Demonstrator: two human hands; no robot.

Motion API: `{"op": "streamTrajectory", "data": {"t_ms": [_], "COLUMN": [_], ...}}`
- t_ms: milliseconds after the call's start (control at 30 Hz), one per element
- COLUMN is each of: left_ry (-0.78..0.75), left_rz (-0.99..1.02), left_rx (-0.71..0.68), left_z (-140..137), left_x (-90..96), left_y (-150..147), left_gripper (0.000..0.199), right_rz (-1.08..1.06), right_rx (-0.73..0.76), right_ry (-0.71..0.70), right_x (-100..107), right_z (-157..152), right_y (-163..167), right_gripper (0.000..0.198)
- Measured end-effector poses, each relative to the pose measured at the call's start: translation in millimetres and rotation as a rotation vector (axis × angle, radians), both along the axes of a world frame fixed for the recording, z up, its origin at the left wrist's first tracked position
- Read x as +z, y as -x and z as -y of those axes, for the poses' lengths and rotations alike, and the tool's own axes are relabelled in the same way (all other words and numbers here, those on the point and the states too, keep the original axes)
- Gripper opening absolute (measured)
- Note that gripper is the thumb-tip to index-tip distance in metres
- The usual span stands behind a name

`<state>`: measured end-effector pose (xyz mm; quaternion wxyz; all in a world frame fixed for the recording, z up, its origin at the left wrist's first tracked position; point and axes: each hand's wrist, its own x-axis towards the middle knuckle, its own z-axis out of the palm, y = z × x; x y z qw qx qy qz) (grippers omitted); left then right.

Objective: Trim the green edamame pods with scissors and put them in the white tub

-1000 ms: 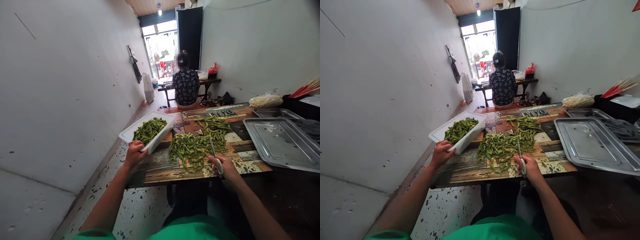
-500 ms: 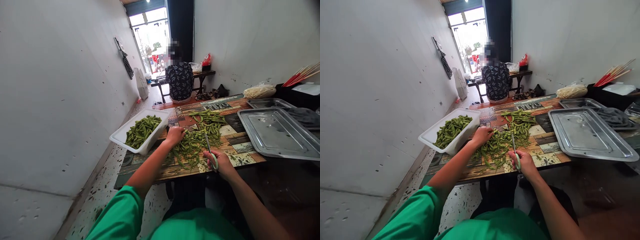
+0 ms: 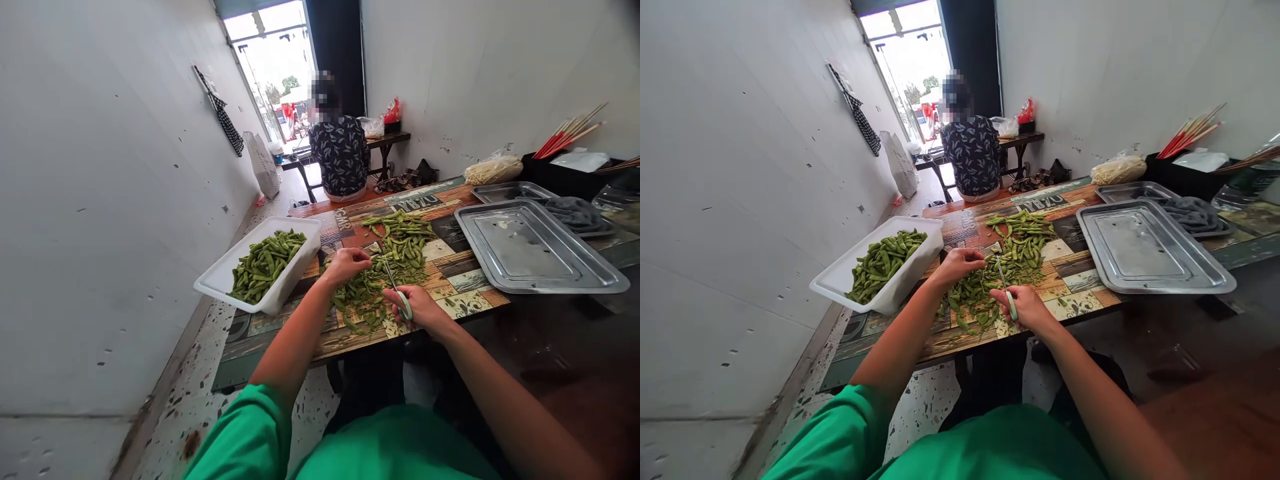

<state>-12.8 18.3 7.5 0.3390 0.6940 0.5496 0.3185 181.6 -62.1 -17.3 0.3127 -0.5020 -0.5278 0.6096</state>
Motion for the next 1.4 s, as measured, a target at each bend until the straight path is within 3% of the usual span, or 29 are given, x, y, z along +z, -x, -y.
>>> {"op": "streamTrajectory", "data": {"t_ms": [167, 333, 500, 633, 733, 867, 1033, 1233, 1400], "left_ry": [0.038, 0.050, 0.141, 0.299, 0.411, 0.309, 0.162, 0.217, 0.248], "left_rz": [0.037, 0.049, 0.142, 0.378, 0.655, 0.873, 0.865, 0.800, 0.796], "left_rx": [-0.064, -0.134, -0.131, -0.059, 0.006, 0.128, 0.209, 0.120, 0.238], "left_z": [21, 23, 25, 25, 25, 25, 28, 34, 33], "left_x": [4.2, 1.2, -3.0, -5.9, -6.4, -7.1, -9.9, -12.2, -11.3], "left_y": [0, 4, 5, 5, 3, -1, -6, -13, -10], "left_gripper": [0.030, 0.030, 0.028, 0.026, 0.030, 0.036, 0.036, 0.036, 0.029], "right_rz": [0.031, 0.052, 0.079, 0.063, -0.022, -0.137, -0.144, -0.148, -0.140], "right_rx": [0.000, 0.007, -0.009, -0.058, -0.093, -0.092, -0.055, -0.085, -0.141], "right_ry": [-0.022, -0.028, -0.131, -0.149, -0.037, 0.091, 0.141, 0.071, 0.041], "right_x": [4, 8, 5, -1, 2, 8, 9, 9, 0], "right_z": [-7, -7, -7, -7, -4, 9, 18, 8, 7], "right_y": [7, 10, 9, 10, 14, 20, 27, 38, 41], "right_gripper": [0.039, 0.039, 0.040, 0.043, 0.045, 0.045, 0.043, 0.044, 0.044]}}
